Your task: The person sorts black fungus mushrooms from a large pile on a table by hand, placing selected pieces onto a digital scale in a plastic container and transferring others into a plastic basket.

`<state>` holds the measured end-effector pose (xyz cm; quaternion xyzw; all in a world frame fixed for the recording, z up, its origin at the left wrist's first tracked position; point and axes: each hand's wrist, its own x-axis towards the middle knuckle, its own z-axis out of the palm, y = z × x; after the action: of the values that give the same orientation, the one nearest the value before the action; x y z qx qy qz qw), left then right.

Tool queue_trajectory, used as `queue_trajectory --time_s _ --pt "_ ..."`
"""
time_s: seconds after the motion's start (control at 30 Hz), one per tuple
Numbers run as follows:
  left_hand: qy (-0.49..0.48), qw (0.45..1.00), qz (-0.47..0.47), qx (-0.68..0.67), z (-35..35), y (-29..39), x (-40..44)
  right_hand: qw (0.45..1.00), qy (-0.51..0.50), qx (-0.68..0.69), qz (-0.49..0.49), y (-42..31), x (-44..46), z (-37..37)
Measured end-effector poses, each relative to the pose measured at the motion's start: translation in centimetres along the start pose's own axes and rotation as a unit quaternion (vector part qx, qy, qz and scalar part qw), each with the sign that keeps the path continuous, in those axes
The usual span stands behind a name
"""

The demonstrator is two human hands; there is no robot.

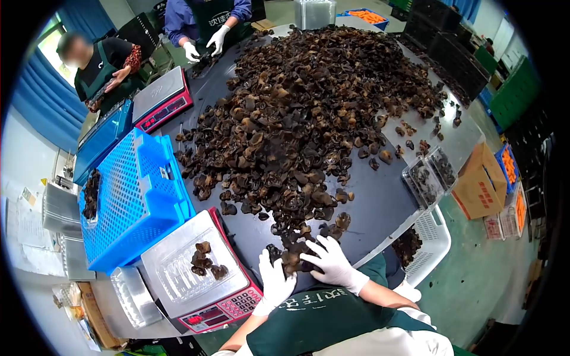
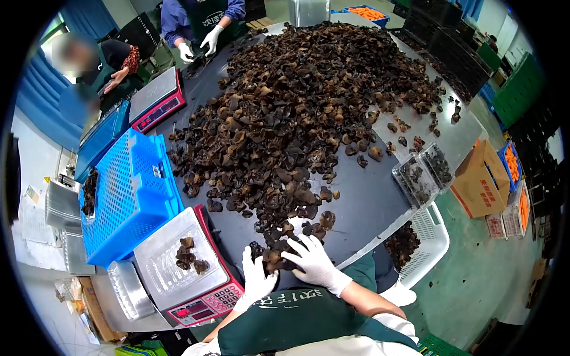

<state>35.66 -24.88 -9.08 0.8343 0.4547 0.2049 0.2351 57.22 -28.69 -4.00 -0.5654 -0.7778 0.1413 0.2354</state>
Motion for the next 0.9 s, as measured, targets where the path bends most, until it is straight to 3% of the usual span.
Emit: queue_trajectory --time_s 0.2,0.4,0.53,0.6,0.67,0.73,0.8,0.87,0.9 --pt "-0.031 0.997 -0.031 -0.07 0.4 0.4 -0.7 0.967 0.143 -0.093 0.19 3.6 -2.2 0.2" --pt "-0.04 0.992 -0.058 -0.106 -0.2 1.0 -0.9 0.941 0.205 -0.058 0.263 4.9 -3.7 -0.6" --pt "-0.053 0.984 -0.108 -0.131 -1.1 1.4 -1.9 0.956 0.216 -0.047 0.193 1.9 -1.7 -2.6" --pt "-0.065 0.972 -0.14 -0.176 -1.6 1.2 -2.6 0.979 0.168 0.051 0.099 1.2 0.0 -2.3" --pt "-0.069 0.966 -0.165 -0.188 -2.0 1.3 -3.2 0.986 0.104 0.095 0.092 -0.1 0.5 -0.2" --pt "-0.095 0.925 -0.23 -0.287 -1.5 0.3 -4.2 0.991 0.03 0.107 0.076 -2.0 2.3 -0.3" --pt "-0.091 0.93 -0.217 -0.283 -1.3 0.0 -4.6 0.996 0.002 0.064 0.055 -2.7 3.2 1.1" --pt "-0.084 0.884 -0.248 -0.388 -1.3 0.2 -4.2 0.986 -0.051 0.135 0.083 -1.4 3.0 3.3" --pt "-0.088 0.861 -0.289 -0.409 -3.1 2.2 -3.1 0.982 -0.01 0.161 0.099 -1.0 3.0 3.5"
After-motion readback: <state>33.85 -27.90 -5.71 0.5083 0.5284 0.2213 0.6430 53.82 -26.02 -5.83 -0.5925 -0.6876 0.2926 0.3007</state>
